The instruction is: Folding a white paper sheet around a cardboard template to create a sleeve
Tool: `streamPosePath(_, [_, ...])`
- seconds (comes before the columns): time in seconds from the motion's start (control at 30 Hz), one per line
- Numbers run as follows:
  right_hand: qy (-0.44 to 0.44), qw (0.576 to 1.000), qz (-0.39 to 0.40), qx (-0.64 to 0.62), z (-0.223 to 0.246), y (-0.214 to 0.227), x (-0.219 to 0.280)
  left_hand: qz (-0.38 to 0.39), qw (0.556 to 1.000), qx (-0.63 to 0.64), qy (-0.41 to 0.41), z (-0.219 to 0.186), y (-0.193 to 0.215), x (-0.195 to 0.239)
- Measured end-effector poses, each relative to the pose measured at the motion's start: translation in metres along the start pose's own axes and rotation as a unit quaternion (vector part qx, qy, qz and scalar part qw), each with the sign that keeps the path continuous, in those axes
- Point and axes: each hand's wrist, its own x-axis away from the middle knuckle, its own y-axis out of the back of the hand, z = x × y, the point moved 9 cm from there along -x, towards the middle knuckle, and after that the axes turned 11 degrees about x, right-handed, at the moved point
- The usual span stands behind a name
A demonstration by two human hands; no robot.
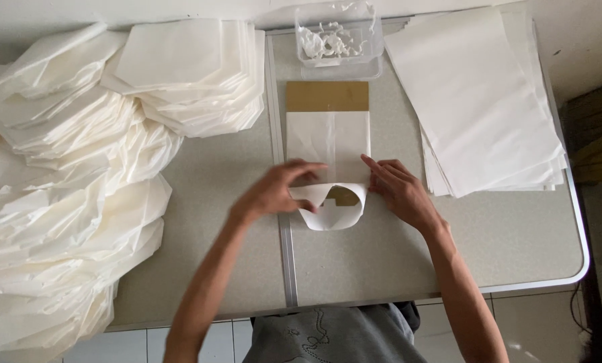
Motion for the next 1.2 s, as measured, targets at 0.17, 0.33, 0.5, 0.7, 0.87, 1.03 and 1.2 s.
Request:
streamPosePath(0.17, [-0.001, 1.0, 0.022, 0.019, -0.006, -0.009, 0.003, -0.053, 0.989, -0.137, -0.001, 0.04, 0.037, 0.026])
streamPosePath(0.33, [0.023, 0.999, 0.039, -0.011, 0.01, 0.007, -0.008, -0.086, 0.978, -0.189, -0.026, 0.055, 0.032, 0.037])
streamPosePath(0.5, [0.024, 1.0, 0.018, 0.009, -0.007, -0.009, 0.001, -0.105, 0.968, -0.215, -0.071, 0.049, 0.022, 0.04])
streamPosePath(0.7, [0.036, 0.998, -0.001, 0.043, -0.003, -0.009, 0.0, -0.083, 0.957, -0.265, -0.085, 0.037, 0.014, 0.039])
streamPosePath(0.87, [0.033, 0.999, 0.007, -0.029, 0.015, 0.001, -0.015, -0.092, 0.944, -0.288, -0.129, 0.035, 0.009, 0.035])
streamPosePath(1.03, [-0.006, 0.999, 0.015, -0.046, 0.0, -0.018, -0.012, -0.102, 0.948, -0.286, -0.096, 0.049, 0.006, 0.03])
streamPosePath(1.2, [-0.036, 0.998, 0.008, -0.06, -0.015, -0.022, -0.007, -0.097, 0.953, -0.275, -0.077, 0.026, -0.003, 0.01])
